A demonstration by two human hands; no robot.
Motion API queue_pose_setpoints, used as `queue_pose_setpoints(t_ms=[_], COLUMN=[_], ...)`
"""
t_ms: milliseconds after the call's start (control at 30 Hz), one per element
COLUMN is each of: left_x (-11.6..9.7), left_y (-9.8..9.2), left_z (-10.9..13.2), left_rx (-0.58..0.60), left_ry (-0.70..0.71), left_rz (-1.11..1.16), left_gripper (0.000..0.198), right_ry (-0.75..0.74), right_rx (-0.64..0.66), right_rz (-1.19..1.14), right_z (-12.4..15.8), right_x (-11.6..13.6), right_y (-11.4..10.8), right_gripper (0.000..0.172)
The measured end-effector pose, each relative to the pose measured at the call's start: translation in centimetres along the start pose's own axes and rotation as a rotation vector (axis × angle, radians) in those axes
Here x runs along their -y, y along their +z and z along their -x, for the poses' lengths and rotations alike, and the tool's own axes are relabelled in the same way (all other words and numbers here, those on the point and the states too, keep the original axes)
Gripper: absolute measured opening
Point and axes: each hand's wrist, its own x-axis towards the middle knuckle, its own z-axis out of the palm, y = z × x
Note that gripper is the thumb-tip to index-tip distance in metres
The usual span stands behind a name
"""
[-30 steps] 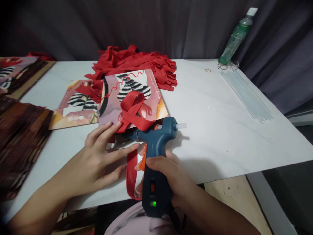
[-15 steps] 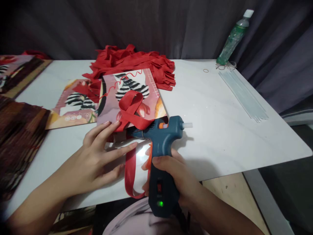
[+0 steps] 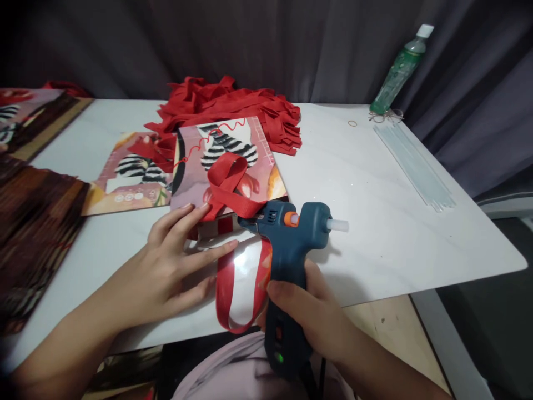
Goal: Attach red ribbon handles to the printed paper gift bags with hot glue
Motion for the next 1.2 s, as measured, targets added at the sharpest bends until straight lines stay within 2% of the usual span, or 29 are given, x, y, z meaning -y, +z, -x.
queue_pose_setpoints(t_ms=[233,500,667,833,1033,1200], left_x=[0.0,-0.3,-0.4,-0.4,-0.3,-0.2], left_y=[0.2,0.3,0.3,0.2,0.4,0.4], left_z=[0.2,0.3,0.4,0.5,0.5,0.4], left_rx=[-0.001,-0.001,-0.013,-0.006,-0.017,-0.021], left_ry=[0.027,0.000,-0.006,-0.009,-0.001,0.004], left_rz=[-0.027,0.009,0.011,0.017,0.020,0.022], left_gripper=[0.053,0.055,0.053,0.053,0.054,0.055], right_ry=[-0.024,0.059,0.007,0.071,0.060,0.039], right_rx=[0.035,0.036,-0.077,-0.061,-0.019,-0.080], right_rz=[0.017,-0.057,-0.005,-0.006,0.025,0.095], right_z=[-0.1,0.1,-0.8,-1.1,-1.3,-1.7], right_x=[-0.6,0.0,0.5,0.9,1.4,1.2], right_y=[-0.1,-0.4,0.0,-0.1,0.2,0.6], right_gripper=[0.039,0.048,0.045,0.051,0.043,0.035])
